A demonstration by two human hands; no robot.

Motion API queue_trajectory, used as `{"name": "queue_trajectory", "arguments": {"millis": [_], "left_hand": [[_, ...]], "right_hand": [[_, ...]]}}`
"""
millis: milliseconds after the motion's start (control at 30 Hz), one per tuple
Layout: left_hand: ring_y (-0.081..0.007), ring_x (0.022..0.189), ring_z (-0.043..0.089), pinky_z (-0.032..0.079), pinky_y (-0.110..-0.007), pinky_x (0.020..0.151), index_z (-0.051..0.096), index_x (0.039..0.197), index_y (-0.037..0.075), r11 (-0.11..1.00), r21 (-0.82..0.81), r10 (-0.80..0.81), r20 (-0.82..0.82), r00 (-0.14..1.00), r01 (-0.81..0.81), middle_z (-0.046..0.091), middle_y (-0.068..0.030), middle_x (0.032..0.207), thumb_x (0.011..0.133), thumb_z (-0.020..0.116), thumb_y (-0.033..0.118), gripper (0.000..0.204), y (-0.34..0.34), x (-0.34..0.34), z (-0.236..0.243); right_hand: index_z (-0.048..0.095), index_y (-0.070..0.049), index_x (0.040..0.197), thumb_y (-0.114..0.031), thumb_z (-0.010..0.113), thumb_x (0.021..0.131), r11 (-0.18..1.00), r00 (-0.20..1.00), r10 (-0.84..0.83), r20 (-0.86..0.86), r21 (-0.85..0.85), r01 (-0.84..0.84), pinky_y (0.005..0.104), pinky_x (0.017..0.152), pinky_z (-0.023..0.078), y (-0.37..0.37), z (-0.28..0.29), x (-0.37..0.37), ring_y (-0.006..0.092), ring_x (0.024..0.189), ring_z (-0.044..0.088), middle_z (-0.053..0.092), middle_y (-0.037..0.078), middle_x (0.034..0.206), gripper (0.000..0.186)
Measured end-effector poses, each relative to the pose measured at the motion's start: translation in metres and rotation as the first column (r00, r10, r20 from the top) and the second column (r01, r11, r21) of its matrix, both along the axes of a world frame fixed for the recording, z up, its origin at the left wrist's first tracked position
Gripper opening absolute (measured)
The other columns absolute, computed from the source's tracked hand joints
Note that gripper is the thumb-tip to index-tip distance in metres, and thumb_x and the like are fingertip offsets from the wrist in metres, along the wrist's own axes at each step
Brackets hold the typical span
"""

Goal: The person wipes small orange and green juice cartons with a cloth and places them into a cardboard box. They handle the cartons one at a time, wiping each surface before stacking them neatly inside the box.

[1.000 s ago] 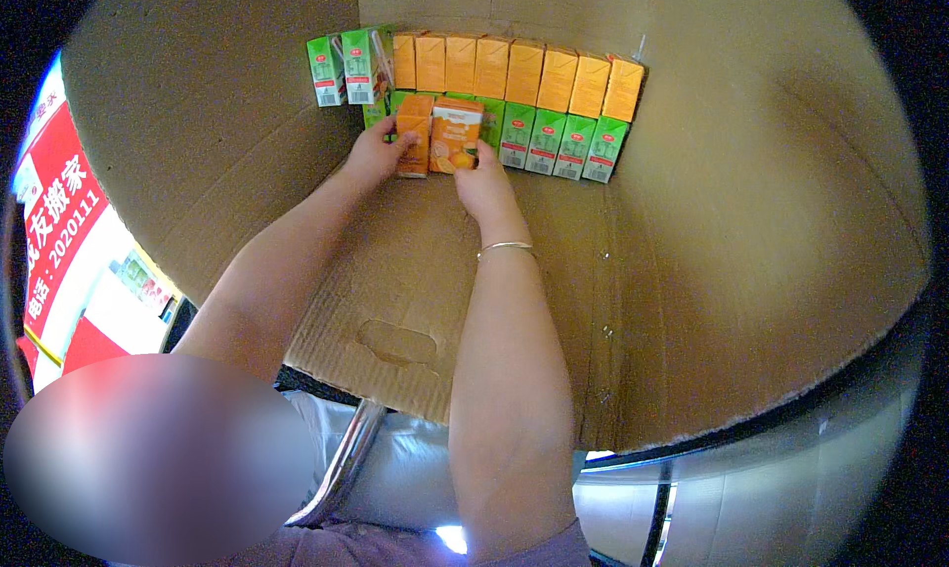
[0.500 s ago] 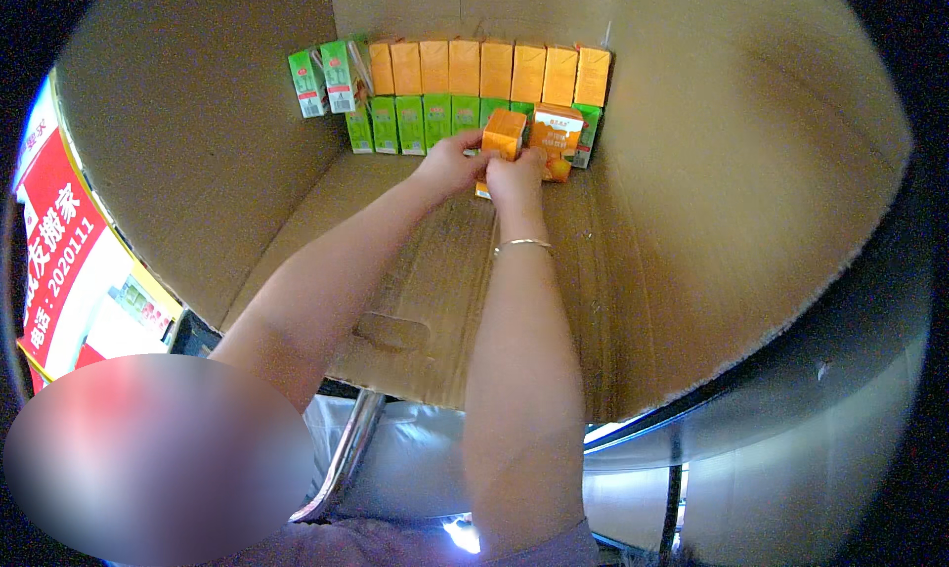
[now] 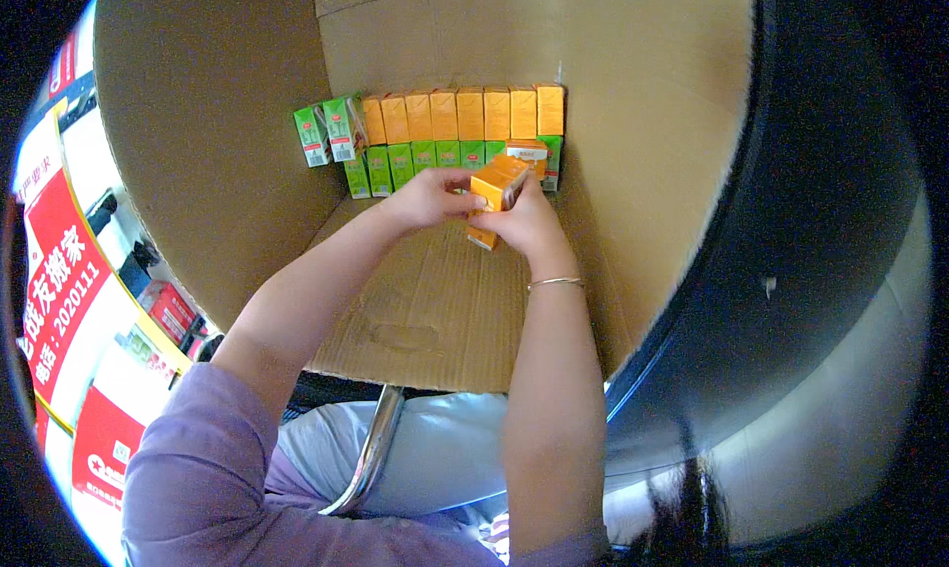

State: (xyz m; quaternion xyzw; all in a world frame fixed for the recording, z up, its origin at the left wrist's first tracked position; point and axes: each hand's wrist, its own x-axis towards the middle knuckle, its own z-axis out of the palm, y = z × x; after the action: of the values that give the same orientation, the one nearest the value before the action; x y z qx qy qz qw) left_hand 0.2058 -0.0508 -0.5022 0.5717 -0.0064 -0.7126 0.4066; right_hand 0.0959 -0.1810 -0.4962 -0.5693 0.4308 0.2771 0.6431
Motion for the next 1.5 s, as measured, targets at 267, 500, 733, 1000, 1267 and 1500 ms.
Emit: {"name": "queue_trajectory", "arguments": {"millis": [267, 500, 733, 1000, 1267, 1500], "left_hand": [[-0.0104, 0.093, 0.054, 0.045, -0.026, 0.083, 0.051, 0.117, 0.003, 0.97, -0.223, 0.089, -0.048, 0.995, -0.098, 0.059, -0.0048, 0.104, 0.081, 0.06, 0.006, 0.038, -0.012, 0.011, 0.073], [-0.0115, 0.105, 0.048, 0.038, -0.028, 0.092, 0.042, 0.124, 0.004, 0.928, -0.35, 0.137, -0.009, 0.991, -0.131, 0.052, -0.0038, 0.116, 0.084, 0.053, 0.004, 0.042, -0.02, -0.011, 0.146], [-0.0152, 0.118, 0.033, 0.027, -0.028, 0.096, 0.021, 0.131, 0.007, 0.822, -0.542, 0.167, -0.06, 0.984, -0.173, 0.037, -0.0053, 0.126, 0.08, 0.051, 0.001, 0.06, -0.018, -0.045, 0.226], [-0.013, 0.109, 0.04, 0.031, -0.029, 0.095, 0.029, 0.118, 0.003, 0.733, -0.559, -0.077, 0.497, 0.864, 0.387, 0.044, -0.0069, 0.112, 0.081, 0.056, 0.003, 0.046, -0.008, -0.065, 0.301], [-0.0124, 0.106, 0.043, 0.035, -0.028, 0.091, 0.03, 0.113, 0.002, 0.609, -0.621, -0.136, 0.531, 0.837, 0.493, 0.045, -0.0079, 0.109, 0.08, 0.054, 0.0, 0.042, 0.007, -0.116, 0.379], [-0.0133, 0.101, 0.047, 0.038, -0.027, 0.088, 0.029, 0.115, 0.001, 0.377, -0.564, -0.237, 0.709, 0.665, 0.735, 0.045, -0.0086, 0.108, 0.079, 0.056, 0.001, 0.045, 0.022, -0.167, 0.434]], "right_hand": [[0.044, 0.002, 0.1, -0.025, 0.076, 0.056, 0.859, 0.988, 0.15, 0.037, -0.5, -0.112, 0.0399, 0.071, 0.048, -0.012, 0.112, 0.012, 0.036, 0.086, 0.057, 0.056, 0.023, 0.095, 0.061], [0.039, 0.001, 0.097, -0.022, 0.076, 0.058, 0.599, 0.989, 0.073, 0.13, -0.798, 0.061, 0.0452, 0.07, 0.046, 0.013, 0.18, -0.012, 0.0399, 0.086, 0.053, 0.051, 0.021, 0.089, 0.058], [0.032, 0.0, 0.107, -0.02, 0.075, 0.059, 0.488, 0.917, -0.185, 0.355, -0.777, 0.399, 0.0447, 0.071, 0.047, 0.049, 0.222, -0.031, 0.0396, 0.087, 0.054, 0.051, 0.022, 0.099, 0.067], [0.035, -0.001, 0.104, -0.029, 0.074, 0.064, 0.31, 0.831, -0.331, 0.448, -0.78, 0.544, 0.0405, 0.067, 0.049, 0.093, 0.296, -0.064, 0.0371, 0.082, 0.058, 0.056, 0.02, 0.092, 0.063], [0.033, 0.004, 0.11, -0.027, 0.072, 0.065, 0.058, 0.69, -0.343, 0.637, -0.719, 0.693, 0.0389, 0.06, 0.05, 0.125, 0.362, -0.115, 0.0382, 0.073, 0.06, 0.058, 0.021, 0.081, 0.068], [0.028, 0.007, 0.118, -0.017, 0.075, 0.059, -0.14, 0.502, -0.389, 0.773, -0.588, 0.797, 0.0365, 0.069, 0.047, 0.163, 0.398, -0.17, 0.0377, 0.085, 0.056, 0.051, 0.023, 0.095, 0.079]]}}
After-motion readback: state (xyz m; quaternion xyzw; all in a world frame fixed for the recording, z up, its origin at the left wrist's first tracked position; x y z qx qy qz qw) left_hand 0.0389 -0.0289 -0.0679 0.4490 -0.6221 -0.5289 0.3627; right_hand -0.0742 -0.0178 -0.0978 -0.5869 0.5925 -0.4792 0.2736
